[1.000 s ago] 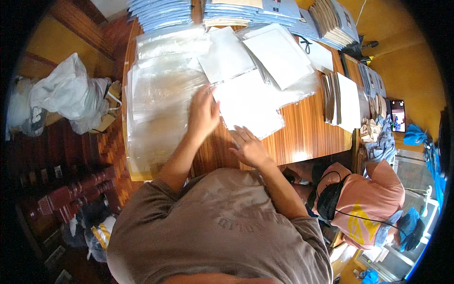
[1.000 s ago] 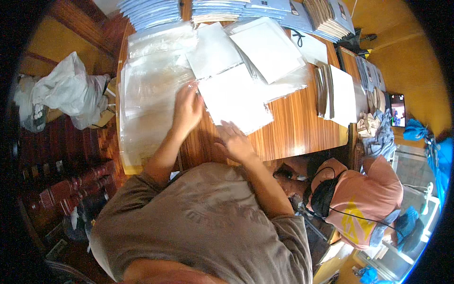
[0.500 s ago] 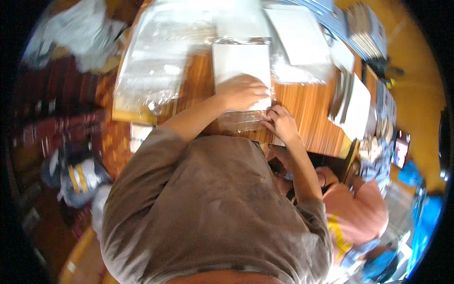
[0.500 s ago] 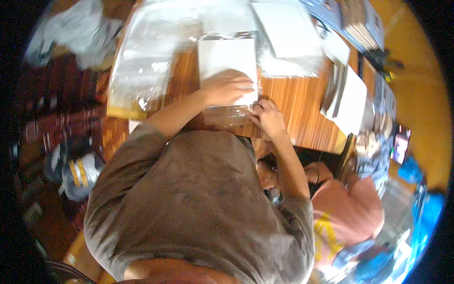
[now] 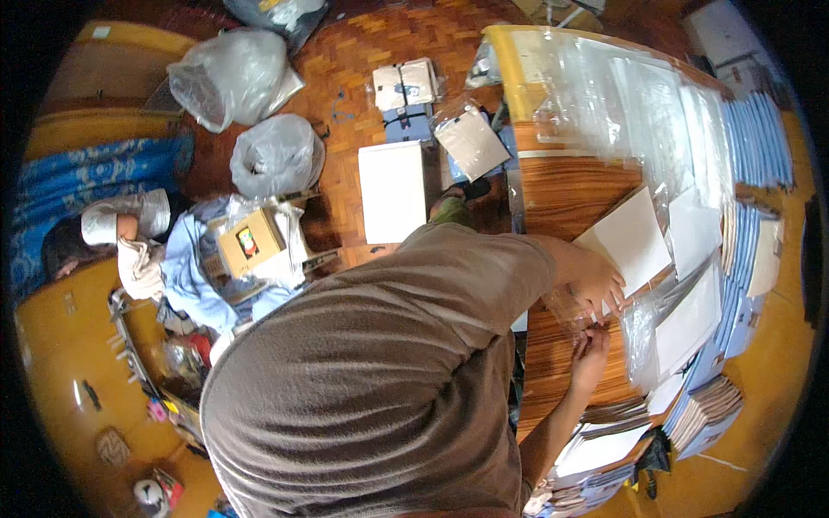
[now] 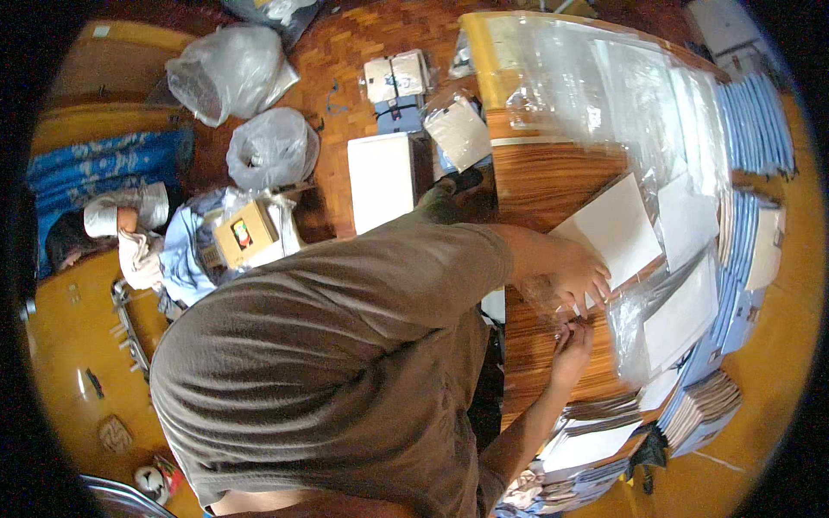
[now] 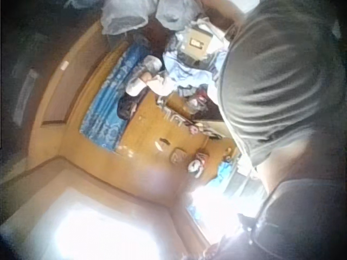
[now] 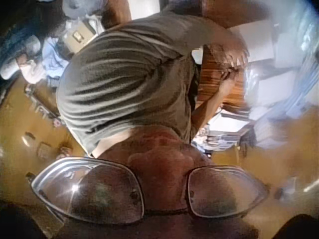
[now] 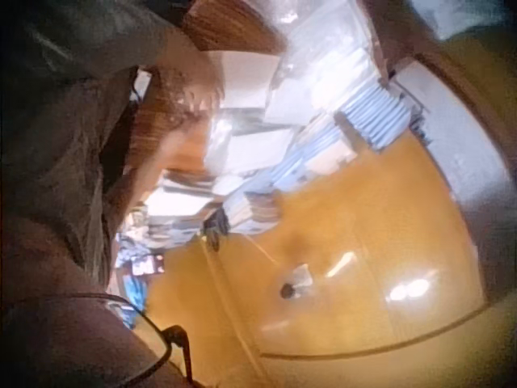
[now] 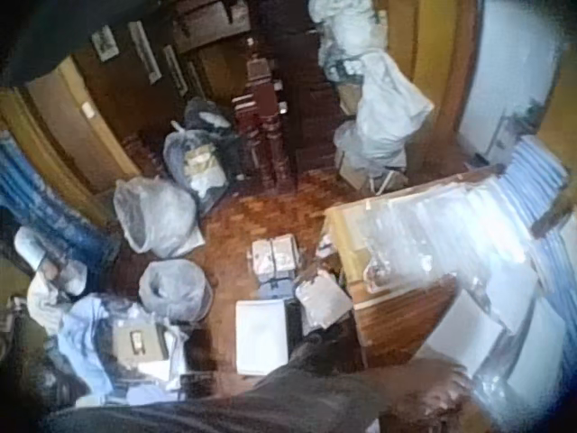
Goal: The person places white fabric squares into clear plastic sleeves one at a time and stacks the filled sleeves on a table.
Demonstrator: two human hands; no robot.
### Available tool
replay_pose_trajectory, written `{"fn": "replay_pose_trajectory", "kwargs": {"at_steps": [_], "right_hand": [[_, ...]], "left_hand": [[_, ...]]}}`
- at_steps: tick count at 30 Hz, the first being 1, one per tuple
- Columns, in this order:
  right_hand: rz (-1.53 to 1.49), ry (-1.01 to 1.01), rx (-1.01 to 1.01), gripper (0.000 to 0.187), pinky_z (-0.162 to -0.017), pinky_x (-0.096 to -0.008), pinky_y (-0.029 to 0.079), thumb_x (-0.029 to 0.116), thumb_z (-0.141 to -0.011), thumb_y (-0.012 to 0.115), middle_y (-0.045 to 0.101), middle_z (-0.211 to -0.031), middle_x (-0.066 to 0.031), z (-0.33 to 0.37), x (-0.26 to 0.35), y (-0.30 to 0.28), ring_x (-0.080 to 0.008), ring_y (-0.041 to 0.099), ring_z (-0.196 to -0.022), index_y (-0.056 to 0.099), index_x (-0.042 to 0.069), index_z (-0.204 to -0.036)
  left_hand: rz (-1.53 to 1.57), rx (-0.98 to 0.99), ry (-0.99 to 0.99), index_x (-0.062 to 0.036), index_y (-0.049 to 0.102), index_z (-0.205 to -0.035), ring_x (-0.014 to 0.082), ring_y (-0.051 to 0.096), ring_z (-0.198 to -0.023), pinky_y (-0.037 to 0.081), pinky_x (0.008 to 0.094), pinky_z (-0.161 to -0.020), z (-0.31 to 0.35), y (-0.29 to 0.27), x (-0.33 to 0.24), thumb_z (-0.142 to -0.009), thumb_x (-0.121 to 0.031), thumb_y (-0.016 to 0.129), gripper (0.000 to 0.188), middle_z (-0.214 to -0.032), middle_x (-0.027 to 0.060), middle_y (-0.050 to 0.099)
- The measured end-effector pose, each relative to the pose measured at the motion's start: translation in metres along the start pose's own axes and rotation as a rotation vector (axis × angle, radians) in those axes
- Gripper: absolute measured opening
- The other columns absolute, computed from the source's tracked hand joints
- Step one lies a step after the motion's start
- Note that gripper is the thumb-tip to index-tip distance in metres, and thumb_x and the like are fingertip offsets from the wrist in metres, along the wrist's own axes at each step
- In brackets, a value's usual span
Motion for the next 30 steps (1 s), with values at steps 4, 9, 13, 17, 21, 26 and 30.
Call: {"fn": "replay_pose_trajectory", "kwargs": {"at_steps": [4, 9, 13, 17, 21, 26, 30], "right_hand": [[0.299, -0.140, 0.092, 0.014, -0.088, -0.0524, 0.056, 0.009, -0.100, 0.064, 0.068, -0.117, -0.0216, 0.011, -0.029, 0.009, -0.0424, 0.068, -0.106, 0.070, -0.001, -0.109], [0.423, -0.124, 0.388, 0.027, -0.093, -0.0557, 0.056, 0.011, -0.102, 0.059, 0.065, -0.139, -0.0249, 0.078, -0.018, 0.038, -0.0424, 0.068, -0.115, 0.071, -0.001, -0.123], [0.375, -0.197, 0.035, 0.049, -0.098, -0.0512, 0.054, 0.028, -0.096, 0.075, 0.060, -0.144, -0.0279, 0.019, 0.069, -0.025, -0.0448, 0.064, -0.120, 0.064, 0.001, -0.135], [0.104, 0.057, 0.059, 0.029, -0.093, -0.0490, 0.055, 0.030, -0.096, 0.076, 0.070, -0.112, -0.0178, -0.020, 0.063, 0.006, -0.0392, 0.067, -0.108, 0.069, 0.003, -0.102], [0.117, -0.058, -0.029, 0.019, -0.097, -0.0452, 0.055, 0.024, -0.097, 0.071, 0.070, -0.107, -0.0120, -0.010, 0.067, 0.031, -0.0342, 0.067, -0.110, 0.071, 0.005, -0.100], [0.174, -0.172, -0.052, 0.027, -0.092, -0.0438, 0.057, 0.027, -0.093, 0.075, 0.065, -0.102, -0.0137, 0.017, 0.083, 0.003, -0.0350, 0.067, -0.101, 0.067, 0.003, -0.101], [0.127, -0.054, -0.228, 0.047, -0.093, -0.0473, 0.057, 0.033, -0.087, 0.084, 0.068, -0.112, -0.0212, -0.001, 0.090, -0.018, -0.0396, 0.069, -0.105, 0.063, 0.001, -0.115]], "left_hand": [[-0.006, -0.065, -0.025, -0.0407, 0.073, -0.135, 0.0280, 0.050, -0.146, 0.036, 0.0563, -0.122, -0.001, 0.006, 0.008, -0.103, -0.048, 0.062, 0.035, -0.155, -0.0025, 0.060], [0.076, -0.088, -0.066, -0.0409, 0.076, -0.130, 0.0259, 0.052, -0.144, 0.038, 0.0525, -0.123, -0.007, -0.017, -0.009, -0.106, -0.042, 0.060, 0.029, -0.151, -0.0010, 0.063], [-0.057, -0.043, -0.102, -0.0372, 0.076, -0.131, 0.0273, 0.052, -0.145, 0.037, 0.0514, -0.123, 0.007, -0.040, -0.004, -0.104, -0.044, 0.062, 0.031, -0.148, 0.0007, 0.064], [-0.046, 0.245, -0.132, -0.0394, 0.063, -0.147, 0.0269, 0.042, -0.153, 0.031, 0.0518, -0.128, -0.010, -0.045, -0.010, -0.108, -0.043, 0.054, 0.041, -0.162, 0.0010, 0.051], [-0.063, 0.431, -0.193, -0.0427, 0.052, -0.156, 0.0267, 0.030, -0.160, 0.024, 0.0523, -0.132, -0.010, -0.039, -0.005, -0.110, -0.044, 0.049, 0.047, -0.174, -0.0007, 0.034], [-0.047, 0.432, -0.197, -0.0444, 0.046, -0.159, 0.0263, 0.024, -0.162, 0.018, 0.0497, -0.135, -0.003, -0.028, 0.000, -0.109, -0.048, 0.049, 0.050, -0.177, -0.0029, 0.027], [-0.042, 0.466, -0.201, -0.0446, 0.045, -0.160, 0.0252, 0.024, -0.162, 0.016, 0.0486, -0.136, -0.001, -0.024, 0.003, -0.106, -0.047, 0.054, 0.055, -0.177, -0.0038, 0.027]]}}
Point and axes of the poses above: each hand's wrist, its own z-axis away from the middle knuckle, its own y-axis out of the palm, x = y × z, the point moved 7 cm from there along -z, towards the middle knuckle
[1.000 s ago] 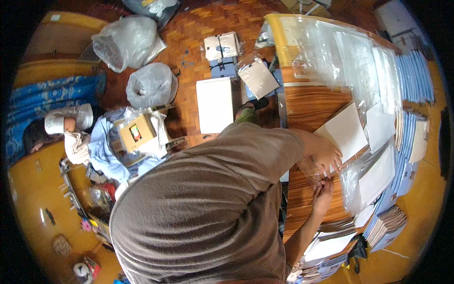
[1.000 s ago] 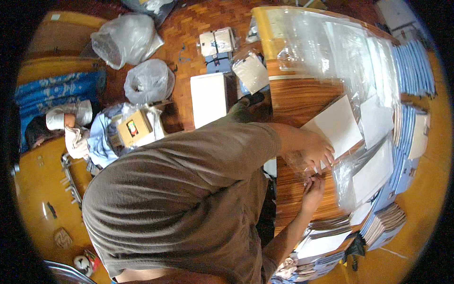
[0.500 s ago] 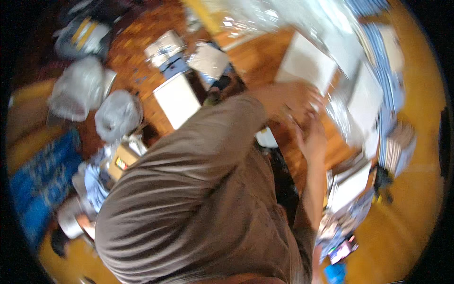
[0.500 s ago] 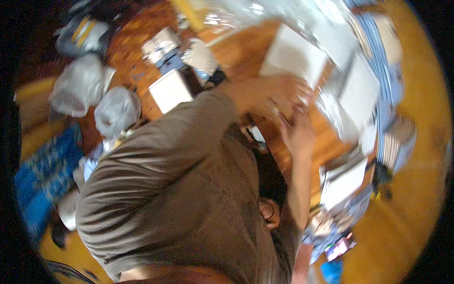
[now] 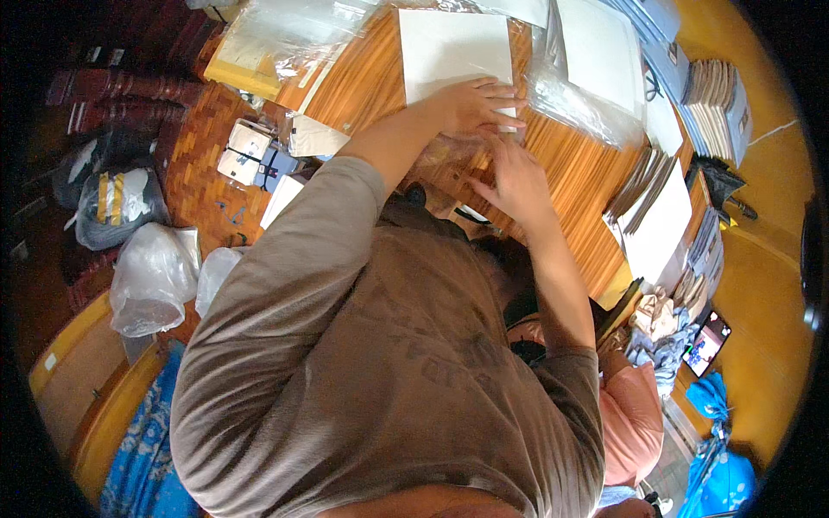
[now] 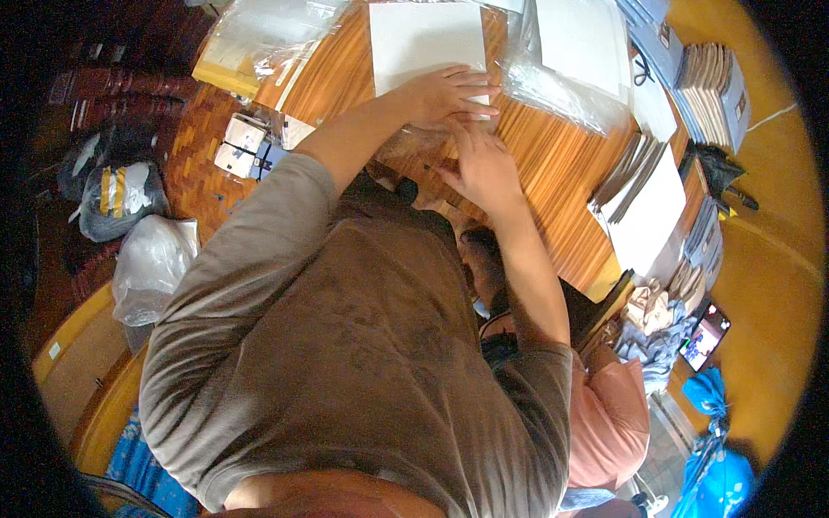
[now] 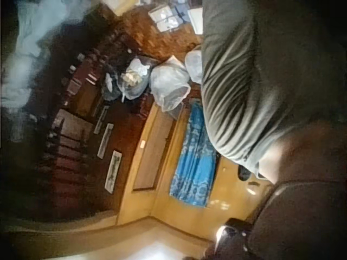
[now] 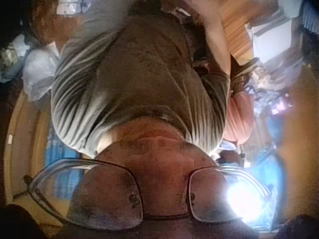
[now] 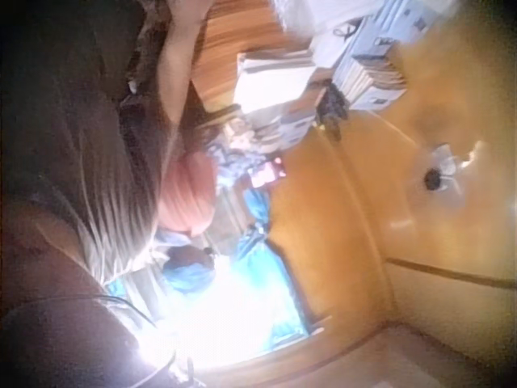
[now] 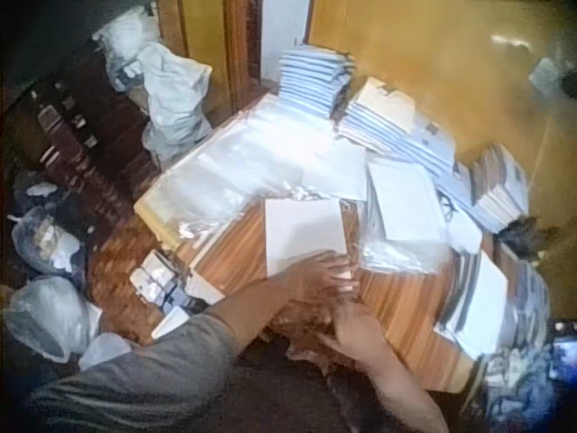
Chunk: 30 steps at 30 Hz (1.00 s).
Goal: The person places white fabric squares into clear plastic sleeves one at a time and stacks the filled sleeves on a table.
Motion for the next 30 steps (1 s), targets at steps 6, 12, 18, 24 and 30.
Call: {"fn": "replay_pose_trajectory", "kwargs": {"at_steps": [6, 12, 18, 24, 30], "right_hand": [[0.074, 0.088, -0.051, 0.042, -0.097, -0.0465, 0.056, 0.029, -0.087, 0.081, 0.070, -0.116, -0.0184, -0.018, -0.006, -0.002, -0.0397, 0.069, -0.110, 0.065, 0.004, -0.117], [0.093, -0.144, 0.216, 0.017, -0.094, -0.0444, 0.057, 0.019, -0.095, 0.071, 0.070, -0.108, -0.0090, 0.006, -0.007, 0.015, -0.0318, 0.070, -0.108, 0.073, 0.010, -0.109], [0.034, -0.006, 0.097, 0.019, -0.087, -0.0442, 0.058, 0.022, -0.097, 0.071, 0.071, -0.100, -0.0085, 0.016, -0.004, 0.009, -0.0315, 0.072, -0.102, 0.074, 0.012, -0.112], [-0.045, 0.174, 0.209, 0.020, -0.087, -0.0440, 0.058, 0.026, -0.095, 0.068, 0.072, -0.105, -0.0104, -0.014, 0.012, 0.048, -0.0297, 0.073, -0.101, 0.070, 0.008, -0.104], [-0.077, -0.265, -0.001, 0.010, -0.087, -0.0442, 0.058, 0.017, -0.094, 0.068, 0.070, -0.104, -0.0098, 0.016, 0.044, 0.036, -0.0316, 0.072, -0.100, 0.068, 0.008, -0.099]], "left_hand": [[-0.081, 0.107, -0.014, -0.0430, 0.045, -0.160, 0.0252, 0.025, -0.162, 0.018, 0.0492, -0.135, -0.005, -0.011, -0.001, -0.105, -0.039, 0.059, 0.057, -0.176, -0.0033, 0.029], [0.012, -0.024, 0.034, -0.0390, 0.047, -0.160, 0.0276, 0.029, -0.161, 0.023, 0.0520, -0.133, 0.000, -0.017, -0.004, -0.109, -0.033, 0.055, 0.052, -0.174, -0.0008, 0.035], [-0.053, 0.011, 0.035, -0.0397, 0.045, -0.161, 0.0275, 0.027, -0.162, 0.022, 0.0518, -0.133, -0.001, -0.016, -0.005, -0.111, -0.034, 0.050, 0.050, -0.175, -0.0011, 0.032], [-0.129, 0.085, 0.033, -0.0421, 0.042, -0.162, 0.0264, 0.025, -0.162, 0.020, 0.0511, -0.134, -0.005, -0.013, -0.007, -0.112, -0.039, 0.047, 0.051, -0.176, -0.0024, 0.028], [-0.101, 0.058, 0.030, -0.0426, 0.043, -0.162, 0.0248, 0.022, -0.163, 0.018, 0.0495, -0.134, -0.001, -0.010, -0.005, -0.113, -0.044, 0.043, 0.049, -0.177, -0.0040, 0.026]]}}
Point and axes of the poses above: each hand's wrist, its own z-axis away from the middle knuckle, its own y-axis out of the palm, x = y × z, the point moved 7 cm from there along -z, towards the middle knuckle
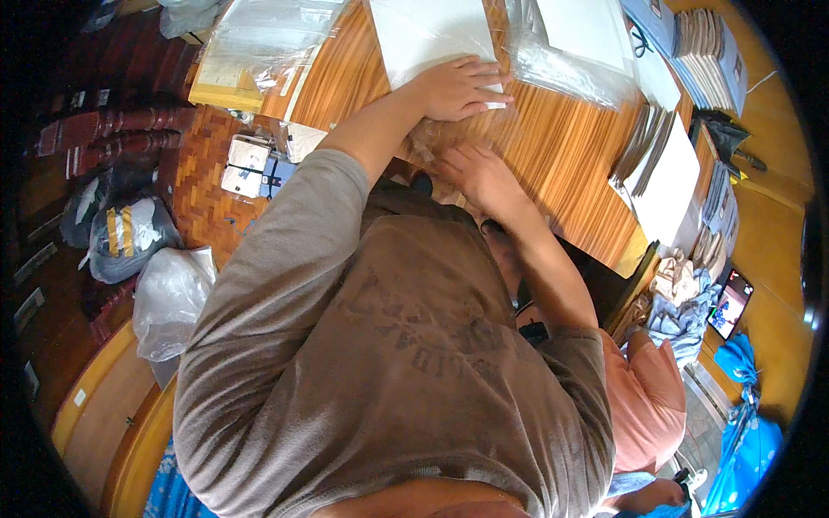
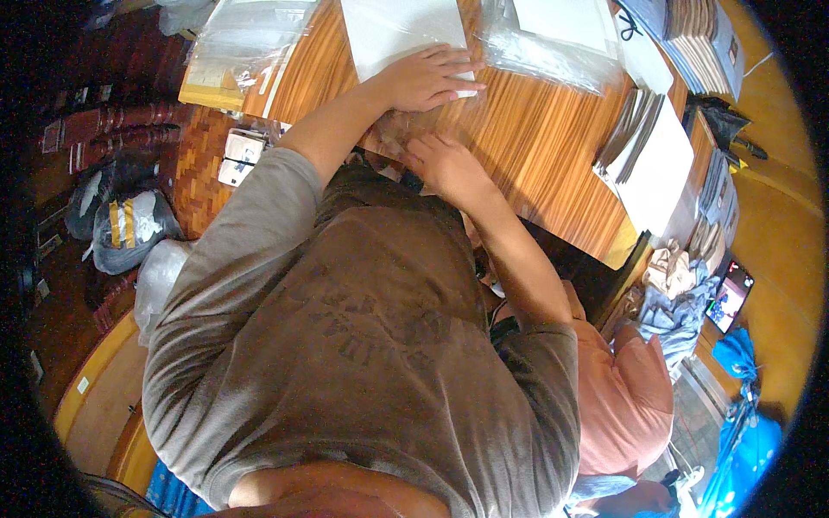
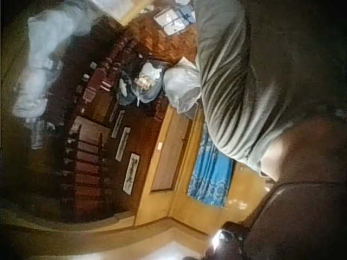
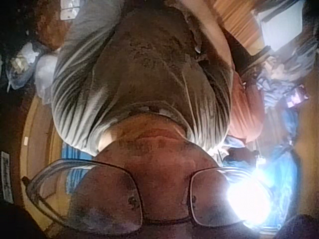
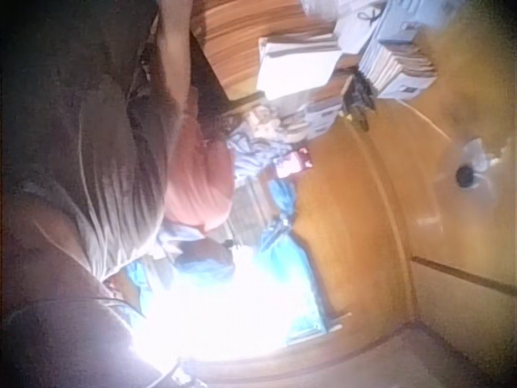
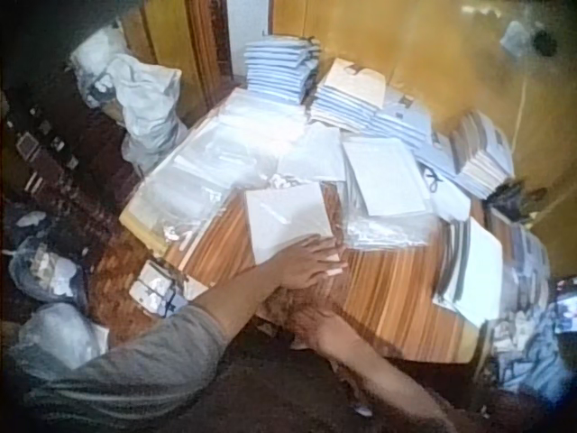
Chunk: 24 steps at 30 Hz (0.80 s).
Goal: The person places white fabric squares into clear plastic sleeves one at a time and stacks the filled sleeves on a table.
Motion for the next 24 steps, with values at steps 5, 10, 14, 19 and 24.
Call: {"fn": "replay_pose_trajectory", "kwargs": {"at_steps": [5, 10, 14, 19, 24], "right_hand": [[-0.133, 0.301, 0.086, 0.022, -0.094, -0.0416, 0.055, 0.025, -0.092, 0.073, 0.069, -0.115, -0.0104, 0.012, -0.013, -0.006, -0.0262, 0.068, -0.113, 0.071, 0.010, -0.108], [0.017, 0.254, 0.149, 0.035, -0.098, -0.0443, 0.054, 0.024, -0.088, 0.077, 0.068, -0.122, -0.0111, -0.017, 0.003, 0.010, -0.0315, 0.066, -0.118, 0.070, 0.009, -0.119], [-0.012, 0.140, 0.018, 0.030, -0.099, -0.0440, 0.053, 0.022, -0.090, 0.076, 0.068, -0.127, -0.0120, 0.008, -0.014, 0.010, -0.0329, 0.065, -0.120, 0.070, 0.009, -0.115], [0.051, 0.309, -0.087, 0.032, -0.099, -0.0431, 0.053, 0.018, -0.090, 0.075, 0.068, -0.123, -0.0082, 0.056, -0.051, -0.015, -0.0301, 0.065, -0.116, 0.071, 0.009, -0.120], [0.054, 0.355, -0.151, 0.026, -0.092, -0.0418, 0.056, 0.016, -0.091, 0.076, 0.068, -0.118, -0.0064, 0.065, -0.050, -0.020, -0.0288, 0.068, -0.108, 0.074, 0.011, -0.117]], "left_hand": [[-0.013, -0.005, 0.039, -0.0407, 0.044, -0.162, 0.0239, 0.024, -0.163, 0.019, 0.0495, -0.134, -0.001, 0.000, -0.001, -0.113, -0.045, 0.042, 0.049, -0.176, -0.0048, 0.028], [0.001, 0.007, 0.072, -0.0400, 0.044, -0.162, 0.0238, 0.024, -0.163, 0.019, 0.0501, -0.134, -0.006, -0.006, -0.003, -0.113, -0.046, 0.043, 0.050, -0.176, -0.0029, 0.029], [0.021, -0.011, 0.246, -0.0321, 0.048, -0.161, 0.0229, 0.026, -0.162, 0.023, 0.0485, -0.133, 0.003, -0.018, 0.004, -0.113, -0.044, 0.044, 0.050, -0.176, -0.0018, 0.031], [-0.015, 0.098, 0.050, -0.0109, 0.062, -0.143, 0.0263, 0.049, -0.146, 0.037, 0.0450, -0.123, 0.036, -0.045, 0.012, -0.104, -0.041, 0.062, 0.049, -0.155, 0.0054, 0.055], [0.208, -0.094, -0.203, -0.0103, 0.066, -0.137, 0.0298, 0.057, -0.136, 0.048, 0.0458, -0.112, 0.135, -0.109, -0.046, -0.092, -0.043, 0.077, 0.057, -0.142, 0.0106, 0.064]]}}
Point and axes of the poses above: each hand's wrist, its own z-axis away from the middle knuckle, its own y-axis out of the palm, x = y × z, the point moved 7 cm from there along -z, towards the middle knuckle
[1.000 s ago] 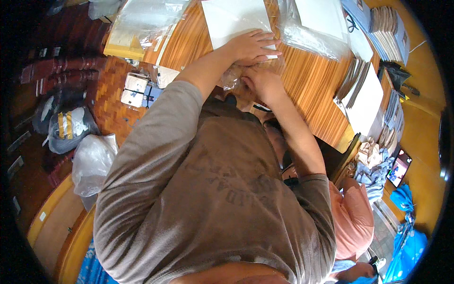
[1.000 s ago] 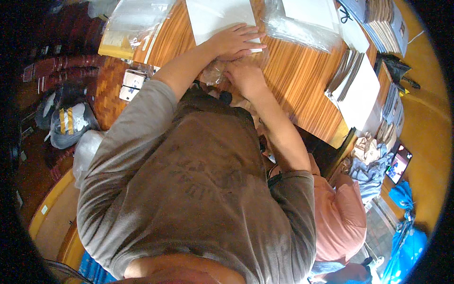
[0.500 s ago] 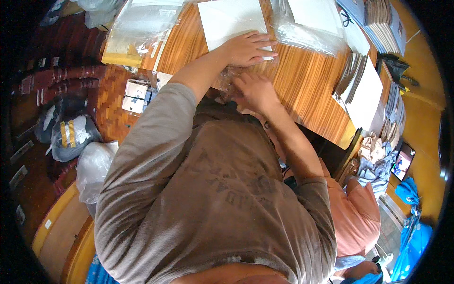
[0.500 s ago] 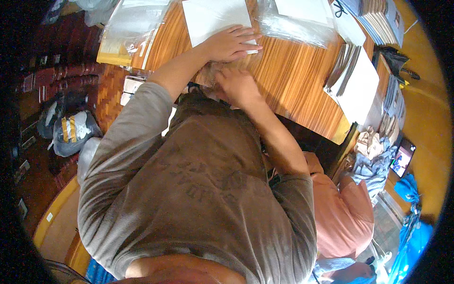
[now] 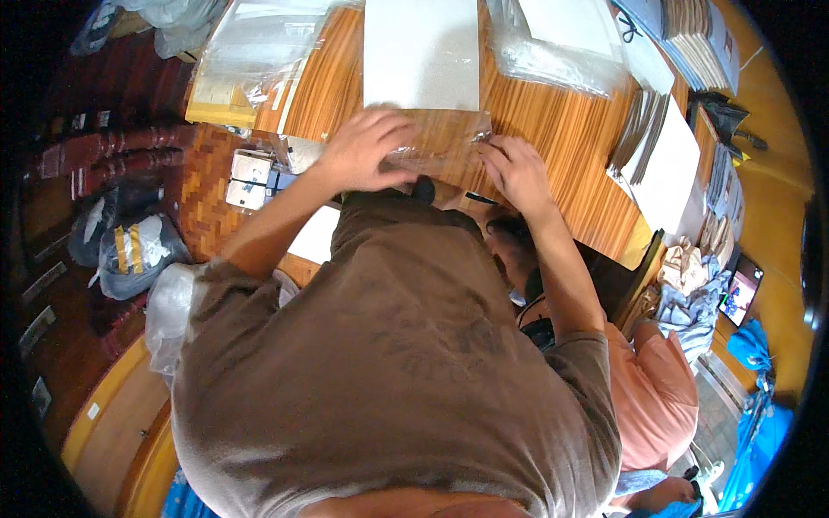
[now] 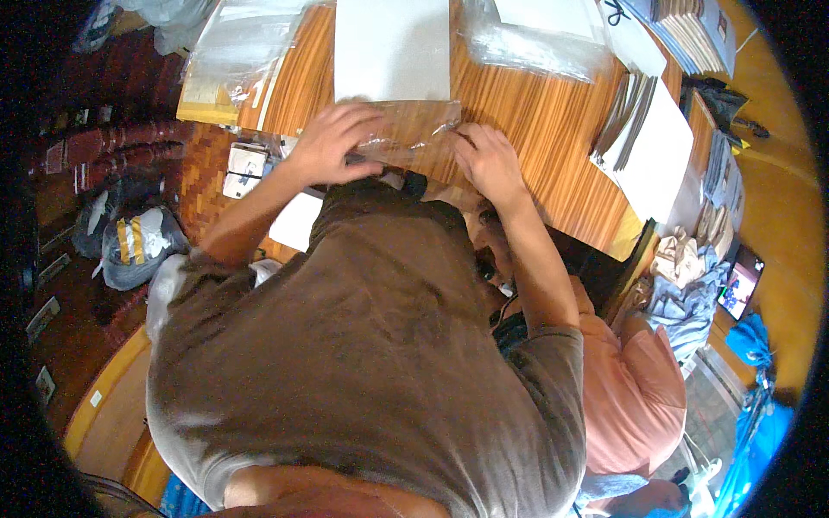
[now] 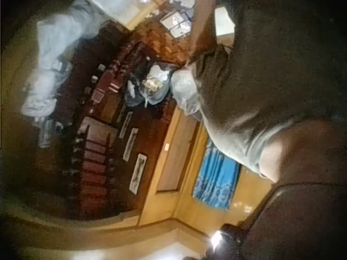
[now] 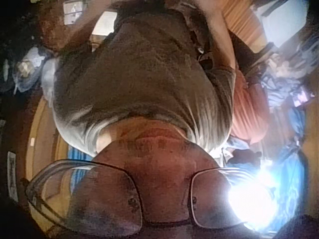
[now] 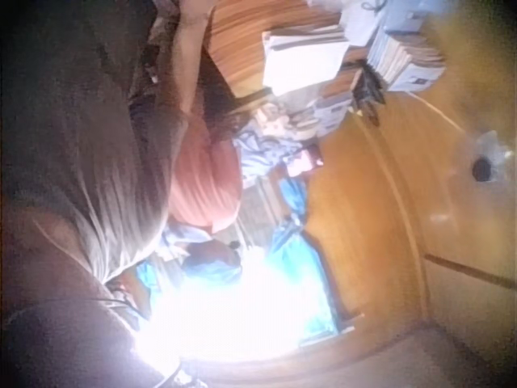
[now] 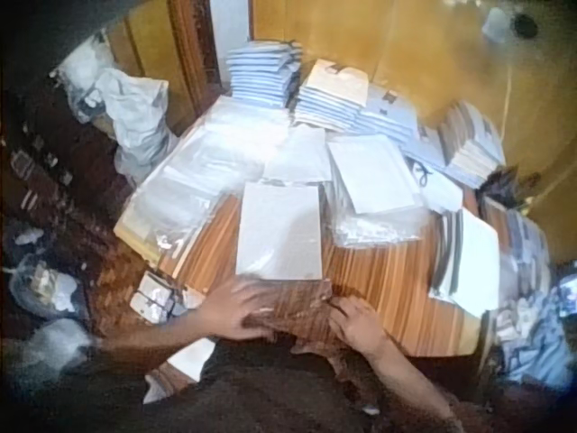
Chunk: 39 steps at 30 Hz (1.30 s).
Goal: The person places white fabric squares into clear plastic sleeves one at a time and stacks the filled sleeves on a table.
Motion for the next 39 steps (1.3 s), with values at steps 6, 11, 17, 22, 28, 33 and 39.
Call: {"fn": "replay_pose_trajectory", "kwargs": {"at_steps": [6, 11, 17, 22, 28, 33, 39], "right_hand": [[-0.316, 0.126, -0.052, 0.017, -0.087, -0.0404, 0.059, 0.019, -0.092, 0.080, 0.069, -0.113, -0.0085, 0.010, -0.006, 0.015, -0.0319, 0.070, -0.103, 0.078, 0.004, -0.101], [-0.487, 0.347, -0.155, 0.020, -0.090, -0.0377, 0.058, 0.021, -0.094, 0.081, 0.070, -0.111, -0.0094, 0.026, -0.017, 0.033, -0.0297, 0.071, -0.103, 0.080, 0.001, -0.096], [-0.495, 0.512, -0.232, 0.022, -0.090, -0.0392, 0.056, 0.020, -0.094, 0.082, 0.075, -0.108, -0.0111, 0.035, -0.025, 0.039, -0.0301, 0.071, -0.103, 0.080, -0.001, -0.092], [-0.439, 0.585, -0.289, 0.023, -0.089, -0.0400, 0.056, 0.021, -0.091, 0.084, 0.074, -0.105, -0.0117, 0.035, -0.024, 0.040, -0.0309, 0.071, -0.101, 0.078, 0.000, -0.085], [-0.336, 0.572, -0.298, 0.027, -0.089, -0.0425, 0.055, 0.022, -0.088, 0.086, 0.071, -0.098, -0.0121, 0.027, -0.020, 0.039, -0.0332, 0.069, -0.098, 0.073, 0.001, -0.076], [-0.268, 0.581, -0.274, 0.028, -0.088, -0.0443, 0.055, 0.024, -0.086, 0.086, 0.070, -0.097, -0.0125, 0.025, -0.017, 0.037, -0.0349, 0.068, -0.098, 0.072, 0.002, -0.075], [-0.272, 0.577, -0.261, 0.028, -0.087, -0.0445, 0.055, 0.024, -0.086, 0.086, 0.071, -0.098, -0.0137, 0.022, -0.019, 0.037, -0.0360, 0.069, -0.098, 0.072, 0.003, -0.077]], "left_hand": [[-0.012, -0.157, -0.158, -0.0117, 0.075, -0.120, 0.0288, 0.062, -0.128, 0.052, 0.0438, -0.105, 0.061, 0.018, -0.009, -0.091, -0.027, 0.080, 0.034, -0.129, 0.0040, 0.071], [0.115, -0.343, -0.308, -0.0084, 0.079, -0.097, 0.0281, 0.068, -0.113, 0.055, 0.0405, -0.097, 0.065, 0.012, -0.003, -0.088, -0.020, 0.083, 0.015, -0.113, 0.0023, 0.076], [0.245, -0.372, -0.401, -0.0056, 0.081, -0.092, 0.0299, 0.064, -0.120, 0.052, 0.0416, -0.102, 0.075, 0.022, 0.009, -0.086, -0.016, 0.086, 0.013, -0.122, 0.0045, 0.074], [0.206, -0.417, -0.486, -0.0062, 0.082, -0.090, 0.0327, 0.059, -0.127, 0.046, 0.0442, -0.109, 0.083, 0.027, 0.011, -0.084, -0.015, 0.088, 0.012, -0.130, 0.0049, 0.071], [0.099, -0.477, -0.629, -0.0081, 0.080, -0.085, 0.0353, 0.053, -0.135, 0.038, 0.0493, -0.116, 0.086, 0.029, 0.011, -0.078, -0.020, 0.094, 0.019, -0.138, 0.0074, 0.067], [-0.063, -0.438, -0.691, -0.0080, 0.073, -0.108, 0.0332, 0.062, -0.125, 0.047, 0.0472, -0.105, 0.084, 0.021, 0.008, -0.075, -0.027, 0.098, 0.045, -0.131, 0.0126, 0.069], [0.823, -0.400, -1.398, 0.0068, 0.060, -0.125, 0.0225, 0.076, -0.088, 0.061, 0.0313, -0.069, 0.151, 0.110, 0.046, -0.088, -0.045, 0.090, 0.070, -0.120, 0.0206, 0.071]]}}
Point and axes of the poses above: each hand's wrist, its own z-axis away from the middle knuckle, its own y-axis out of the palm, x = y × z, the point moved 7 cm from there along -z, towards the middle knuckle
